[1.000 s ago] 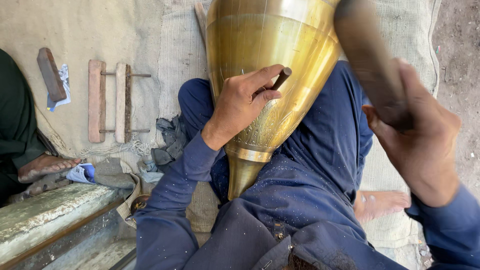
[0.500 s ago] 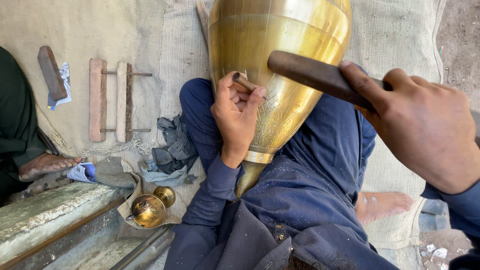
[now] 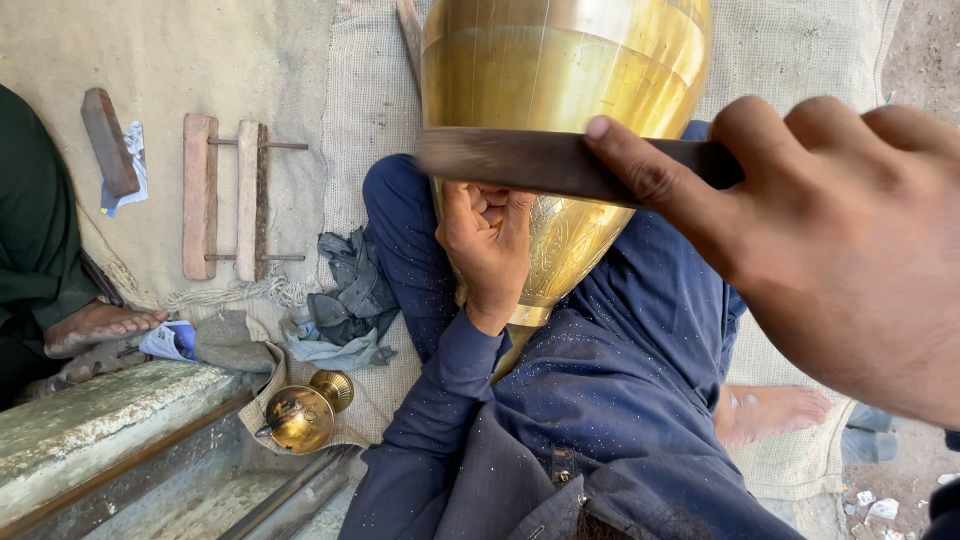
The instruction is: The person sits on the ground with a large brass vase held between their legs, carving a decorative pattern into its surface. They hold a small chisel against the brass with one hand and strike it with a wooden mallet held in the other hand, repositioning the chisel repeatedly to extend the etched design.
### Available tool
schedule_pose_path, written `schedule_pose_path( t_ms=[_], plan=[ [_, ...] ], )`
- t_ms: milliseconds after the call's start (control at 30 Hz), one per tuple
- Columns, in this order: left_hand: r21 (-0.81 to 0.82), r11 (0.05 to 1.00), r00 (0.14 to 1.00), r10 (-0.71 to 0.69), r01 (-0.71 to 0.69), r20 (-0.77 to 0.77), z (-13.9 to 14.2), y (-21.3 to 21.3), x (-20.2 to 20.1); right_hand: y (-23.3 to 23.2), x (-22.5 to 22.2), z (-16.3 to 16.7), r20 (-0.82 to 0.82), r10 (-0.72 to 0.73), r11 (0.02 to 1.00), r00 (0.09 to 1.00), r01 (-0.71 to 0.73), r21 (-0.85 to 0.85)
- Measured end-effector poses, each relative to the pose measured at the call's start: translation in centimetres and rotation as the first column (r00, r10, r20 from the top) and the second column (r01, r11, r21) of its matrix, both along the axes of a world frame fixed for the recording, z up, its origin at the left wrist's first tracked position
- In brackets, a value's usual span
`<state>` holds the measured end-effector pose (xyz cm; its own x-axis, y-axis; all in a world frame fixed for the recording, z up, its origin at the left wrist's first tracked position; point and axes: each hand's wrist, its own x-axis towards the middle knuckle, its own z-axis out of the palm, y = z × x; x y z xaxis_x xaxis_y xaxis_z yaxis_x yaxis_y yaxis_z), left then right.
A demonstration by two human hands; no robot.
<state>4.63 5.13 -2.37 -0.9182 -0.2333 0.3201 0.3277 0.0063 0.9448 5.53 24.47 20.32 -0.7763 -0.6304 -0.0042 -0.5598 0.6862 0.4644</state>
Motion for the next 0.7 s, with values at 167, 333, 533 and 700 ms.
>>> schedule_pose_path(
  t_ms=[167,333,533,700],
  plan=[
    [-0.077,0.996,0.999,-0.052,0.052,0.001,0.8,-0.6,-0.5,0.0,0.3,-0.2,0.004,-0.059,0.992,0.998,0.059,0.108],
    [-0.243,0.958,0.987,-0.161,0.151,-0.022,1.6,-1.6,-2.1,1.5,0.4,-1.4,0.054,-0.115,0.956,0.992,0.125,-0.264],
    [-0.324,0.861,0.910,-0.414,0.392,0.002,2.0,-3.0,-4.5,3.5,2.3,-4.1,0.247,-0.287,0.780,0.926,0.375,-0.501],
    [-0.488,0.692,0.792,-0.610,0.533,0.000,3.2,-3.6,-6.6,4.9,5.1,-6.8,0.387,-0.241,0.503,0.890,0.455,-0.735]
  ],
)
